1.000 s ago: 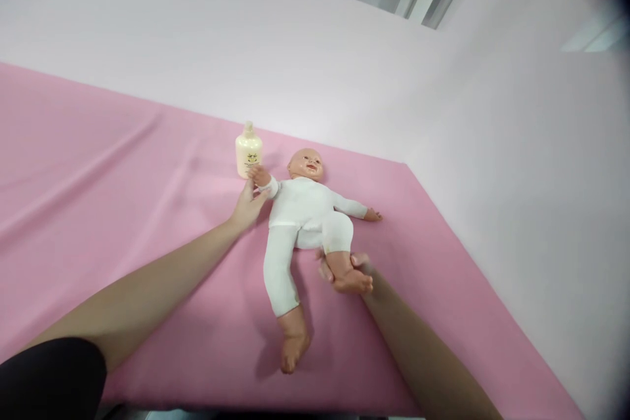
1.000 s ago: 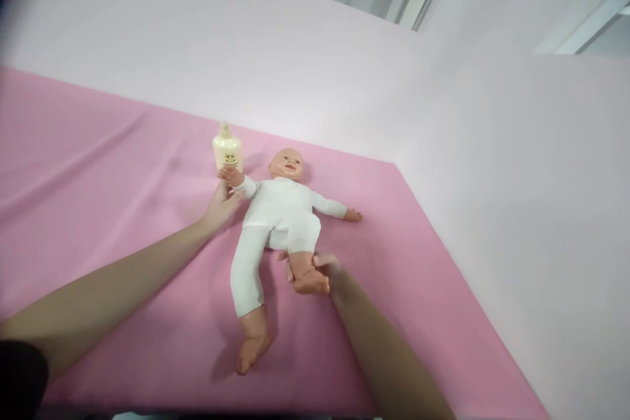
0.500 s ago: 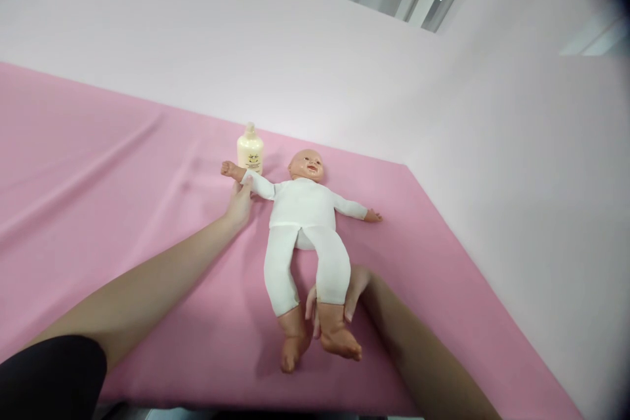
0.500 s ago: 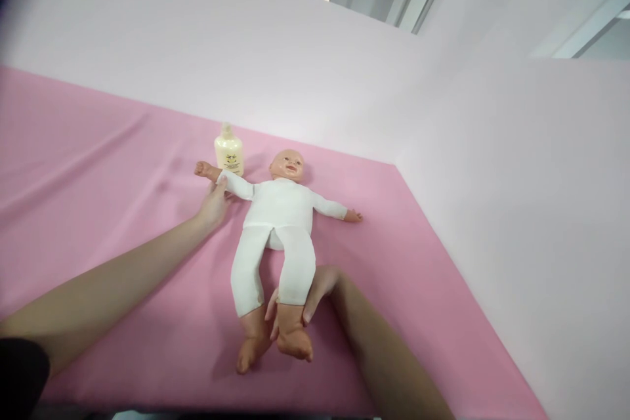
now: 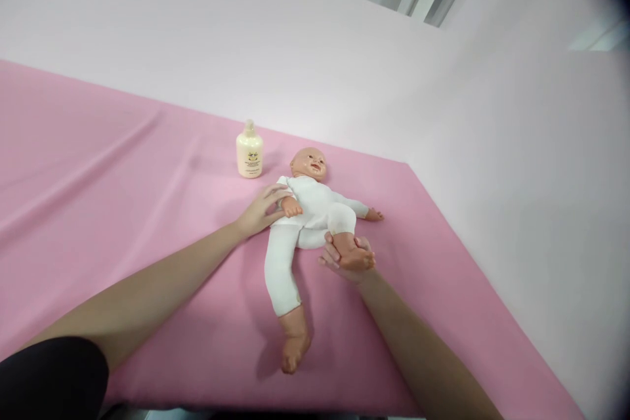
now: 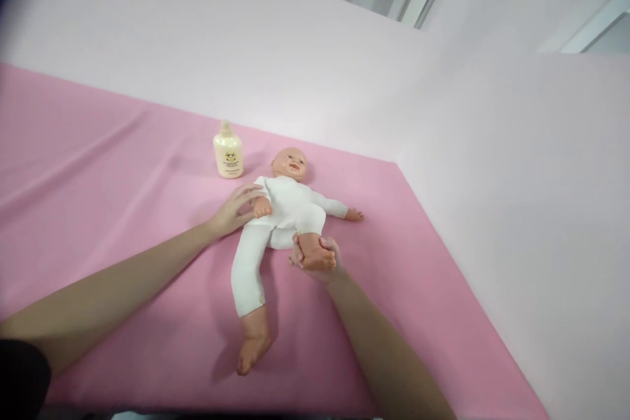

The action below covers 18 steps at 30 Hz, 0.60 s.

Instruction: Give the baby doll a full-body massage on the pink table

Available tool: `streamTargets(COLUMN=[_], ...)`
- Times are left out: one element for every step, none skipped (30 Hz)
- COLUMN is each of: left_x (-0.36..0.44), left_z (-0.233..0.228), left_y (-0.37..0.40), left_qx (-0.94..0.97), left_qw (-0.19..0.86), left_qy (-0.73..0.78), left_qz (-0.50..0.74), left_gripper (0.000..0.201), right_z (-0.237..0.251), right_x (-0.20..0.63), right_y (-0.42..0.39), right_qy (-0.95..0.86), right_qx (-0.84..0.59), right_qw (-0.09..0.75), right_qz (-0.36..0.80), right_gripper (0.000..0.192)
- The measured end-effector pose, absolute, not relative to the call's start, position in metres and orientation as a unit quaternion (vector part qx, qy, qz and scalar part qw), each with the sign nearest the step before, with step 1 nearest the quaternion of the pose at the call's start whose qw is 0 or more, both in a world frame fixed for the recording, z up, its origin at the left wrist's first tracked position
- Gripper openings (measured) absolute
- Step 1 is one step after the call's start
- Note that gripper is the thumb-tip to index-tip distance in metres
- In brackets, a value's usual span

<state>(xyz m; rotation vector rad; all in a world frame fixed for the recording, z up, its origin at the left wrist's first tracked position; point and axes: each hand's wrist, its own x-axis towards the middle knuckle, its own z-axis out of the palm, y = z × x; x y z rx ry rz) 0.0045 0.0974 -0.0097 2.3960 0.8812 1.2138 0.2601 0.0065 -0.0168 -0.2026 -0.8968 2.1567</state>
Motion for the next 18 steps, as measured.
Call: streamTargets(left_x=[0.0044,0.0043,0.0043,0.0044,0.0046,0.0047,0.0049,0.0051,0.0053,0.0055,0.0056,0.0058,0.0059,0.0060,0.0060,0.0059,0.0056,0.0052], left_z=[-0.0097,-0.0104,-0.0116,-0.0133,-0.0149,-0.0164,-0.0174,-0.0179,-0.0177,-0.0170,-0.0158,-0.0143,-0.0128,-0.0115,-0.0106,-0.0101,-0.0101,-0.0105], left_y=[0.0973,0.0979,0.0989,0.1002,0.1015,0.1027,0.1036,0.1040,0.1040,0.1035,0.1026,0.1014,0.1003,0.0994,0.0990,0.0993,0.1003,0.1022], left_qx=[0.844,0.848,0.851,0.853,0.855,0.857,0.859,0.860,0.859,0.858,0.855,0.851,0.846,0.836,0.822,0.798,0.763,0.716], left_qw=[0.148,0.141,0.135,0.128,0.123,0.119,0.118,0.119,0.122,0.127,0.135,0.144,0.156,0.169,0.186,0.208,0.237,0.275], left_qy=[0.310,0.312,0.311,0.309,0.305,0.301,0.298,0.296,0.295,0.295,0.296,0.296,0.296,0.297,0.302,0.311,0.325,0.341], left_qz=[0.411,0.404,0.401,0.400,0.401,0.401,0.400,0.400,0.400,0.401,0.404,0.409,0.416,0.428,0.445,0.472,0.506,0.543], left_gripper=[0.036,0.036,0.037,0.037,0.038,0.038,0.038,0.038,0.038,0.037,0.037,0.038,0.038,0.038,0.038,0.039,0.039,0.039], right_z=[-0.0143,-0.0125,-0.0113,-0.0108,-0.0107,-0.0108,-0.0110,-0.0110,-0.0108,-0.0106,-0.0103,-0.0101,-0.0102,-0.0106,-0.0115,-0.0127,-0.0143,-0.0161], right_x=[0.2580,0.2564,0.2554,0.2548,0.2546,0.2545,0.2545,0.2545,0.2544,0.2543,0.2542,0.2542,0.2545,0.2552,0.2563,0.2578,0.2597,0.2617], right_y=[0.0067,0.0071,0.0076,0.0082,0.0088,0.0095,0.0101,0.0106,0.0110,0.0112,0.0112,0.0111,0.0107,0.0101,0.0092,0.0081,0.0067,0.0052], right_qy=[-0.341,-0.332,-0.324,-0.314,-0.305,-0.297,-0.292,-0.289,-0.290,-0.292,-0.295,-0.298,-0.303,-0.309,-0.318,-0.330,-0.347,-0.364], right_qx=[-0.111,-0.140,-0.164,-0.184,-0.200,-0.212,-0.222,-0.232,-0.241,-0.249,-0.254,-0.254,-0.250,-0.239,-0.225,-0.207,-0.187,-0.167], right_qw=[0.404,0.416,0.426,0.435,0.440,0.443,0.443,0.442,0.440,0.439,0.437,0.435,0.433,0.429,0.423,0.414,0.400,0.384], right_qz=[0.841,0.835,0.829,0.824,0.821,0.819,0.818,0.817,0.815,0.813,0.811,0.811,0.812,0.815,0.818,0.823,0.827,0.832], right_gripper=[0.044,0.042,0.040,0.039,0.038,0.037,0.037,0.037,0.037,0.037,0.037,0.037,0.038,0.039,0.041,0.044,0.046,0.048])
